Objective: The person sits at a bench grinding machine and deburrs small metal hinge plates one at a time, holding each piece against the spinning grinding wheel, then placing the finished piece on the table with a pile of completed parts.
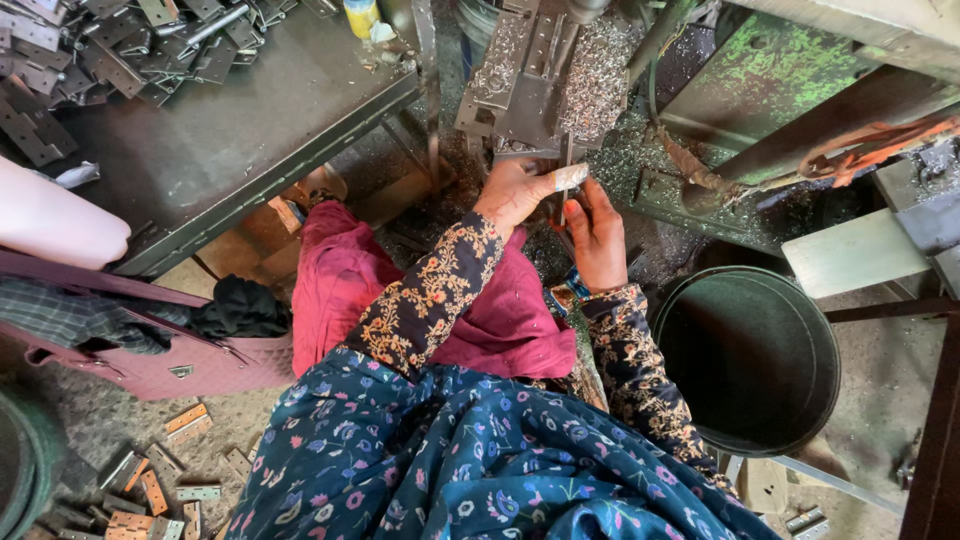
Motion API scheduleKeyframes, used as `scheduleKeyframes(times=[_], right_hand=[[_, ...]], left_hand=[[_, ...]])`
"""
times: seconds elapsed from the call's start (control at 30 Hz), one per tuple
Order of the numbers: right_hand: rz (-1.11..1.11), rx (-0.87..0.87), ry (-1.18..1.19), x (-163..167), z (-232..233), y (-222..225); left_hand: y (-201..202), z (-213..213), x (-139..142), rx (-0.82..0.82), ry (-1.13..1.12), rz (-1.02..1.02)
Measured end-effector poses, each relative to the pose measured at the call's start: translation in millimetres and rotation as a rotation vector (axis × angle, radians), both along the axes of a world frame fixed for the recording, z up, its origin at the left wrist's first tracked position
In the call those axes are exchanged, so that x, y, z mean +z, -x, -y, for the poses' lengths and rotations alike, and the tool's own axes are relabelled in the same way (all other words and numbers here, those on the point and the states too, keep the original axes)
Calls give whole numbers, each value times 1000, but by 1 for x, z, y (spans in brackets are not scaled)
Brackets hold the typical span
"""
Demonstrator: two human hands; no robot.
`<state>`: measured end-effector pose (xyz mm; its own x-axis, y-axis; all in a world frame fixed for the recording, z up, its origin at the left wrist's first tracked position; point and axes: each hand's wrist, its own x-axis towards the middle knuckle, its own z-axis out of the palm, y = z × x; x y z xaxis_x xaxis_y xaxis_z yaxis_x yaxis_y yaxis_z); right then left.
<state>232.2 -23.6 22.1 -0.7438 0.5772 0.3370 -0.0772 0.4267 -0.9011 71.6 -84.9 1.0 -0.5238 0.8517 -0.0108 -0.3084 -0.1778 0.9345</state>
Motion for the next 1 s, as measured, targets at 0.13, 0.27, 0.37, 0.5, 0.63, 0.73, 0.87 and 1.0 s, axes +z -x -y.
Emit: scheduleKeyframes(times=[0.13, 0.27, 0.37, 0.5, 0.63, 0.73, 0.87, 1.0], right_hand=[[-152, 154, 251, -2, 2, 3], [-130, 176, 290, -4, 1, -3], [-124, 196, 281, -4, -1, -8], [-225, 233, 395, -1, 4, -3], [-417, 119, 478, 17, 16, 5], [-530, 37, 444, 47, 18, -3], [-642, -9, 144, 97, -3, -21], [-553, -52, 180, 132, -46, -7]], left_hand=[[-10, 5, 20, 28, 79, 67], [-19, 16, 44, 14, 146, 94], [-20, 25, 58, 29, 150, -66], [-21, 29, 72, 27, 268, 3], [-32, 23, 86, 29, -54, -272], [-37, 25, 94, 115, -100, -424], [-33, 28, 92, 182, -194, -320], [-28, 34, 73, 164, -68, -185]])
